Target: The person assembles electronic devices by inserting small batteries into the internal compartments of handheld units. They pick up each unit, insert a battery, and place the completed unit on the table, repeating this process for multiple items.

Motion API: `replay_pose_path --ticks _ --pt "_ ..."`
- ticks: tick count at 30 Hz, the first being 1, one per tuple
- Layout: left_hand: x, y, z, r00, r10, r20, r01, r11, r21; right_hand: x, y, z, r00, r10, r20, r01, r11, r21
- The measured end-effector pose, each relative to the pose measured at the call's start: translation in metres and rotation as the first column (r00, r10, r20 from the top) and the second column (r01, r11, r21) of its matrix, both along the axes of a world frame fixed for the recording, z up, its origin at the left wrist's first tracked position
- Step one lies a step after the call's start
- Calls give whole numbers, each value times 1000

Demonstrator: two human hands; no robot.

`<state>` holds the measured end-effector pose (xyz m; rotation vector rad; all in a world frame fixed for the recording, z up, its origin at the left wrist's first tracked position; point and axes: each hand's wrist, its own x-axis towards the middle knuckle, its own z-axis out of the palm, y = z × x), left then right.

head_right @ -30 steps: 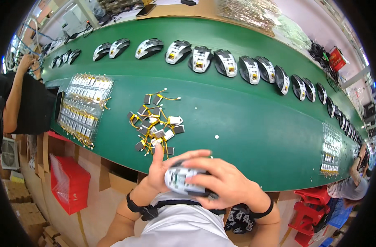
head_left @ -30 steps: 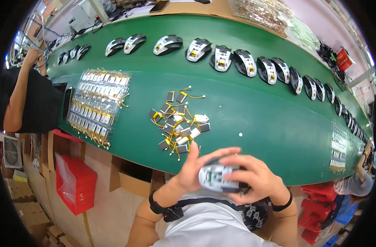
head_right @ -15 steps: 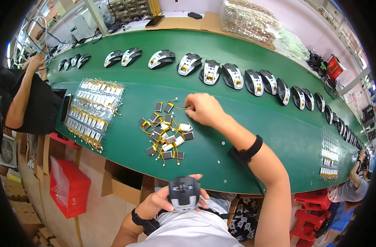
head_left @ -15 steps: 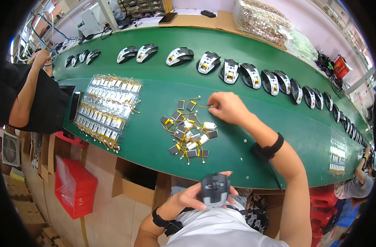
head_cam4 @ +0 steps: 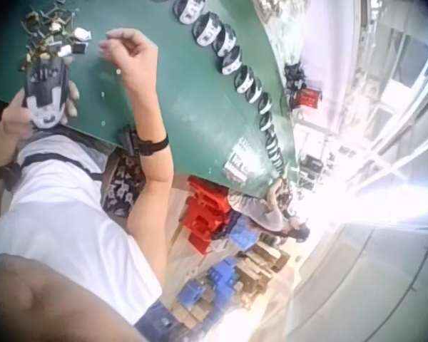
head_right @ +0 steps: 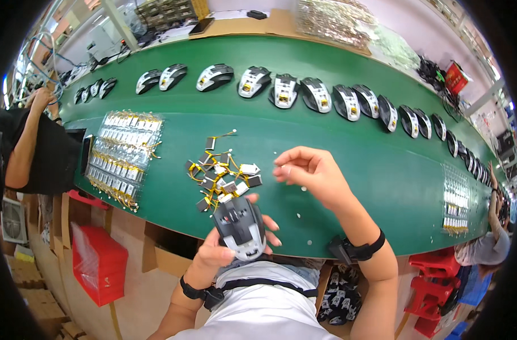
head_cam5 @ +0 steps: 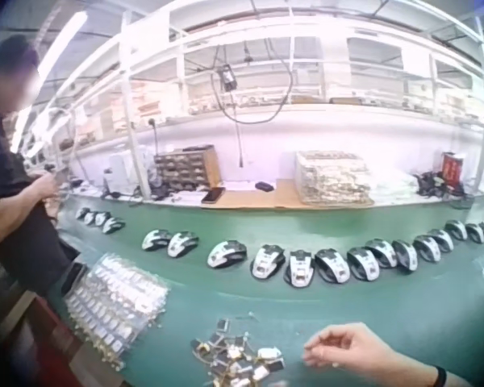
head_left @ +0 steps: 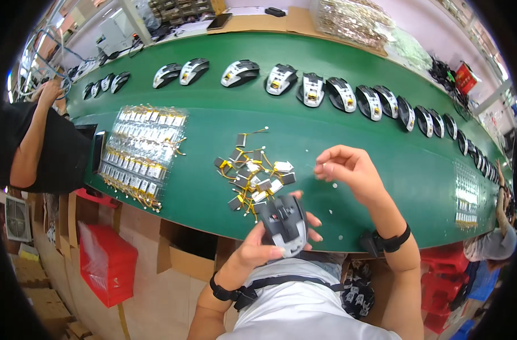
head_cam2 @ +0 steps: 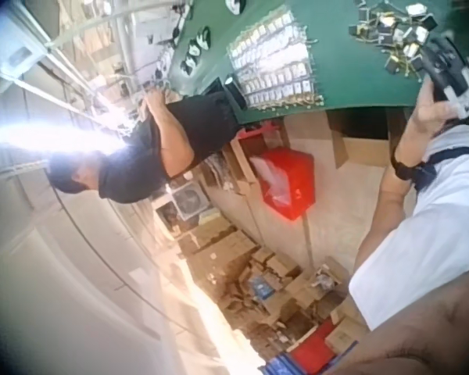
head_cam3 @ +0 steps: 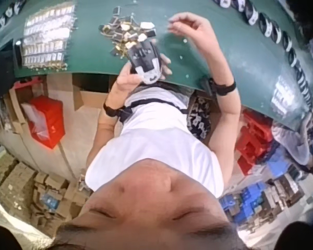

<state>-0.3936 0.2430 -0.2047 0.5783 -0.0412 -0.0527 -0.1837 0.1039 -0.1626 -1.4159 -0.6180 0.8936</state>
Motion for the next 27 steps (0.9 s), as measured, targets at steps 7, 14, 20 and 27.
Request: replay_pose_path --ticks 7,14,20,27 --pt "27 1 9 987 163 0 -163 987 -4 -33 -29 -2 988 -150 27 151 988 -13" --pt "28 -4 -4 980 201 12 -201 978 50 -39 -40 -28 953 -296 63 291 954 72" --pt "38 -4 1 974 224 28 -225 973 44 -55 -40 -35 876 -233 -423 255 967 -3" --pt "38 -3 -4 952 305 11 -306 952 33 -71 -32 -23 937 -287 -200 294 956 2"
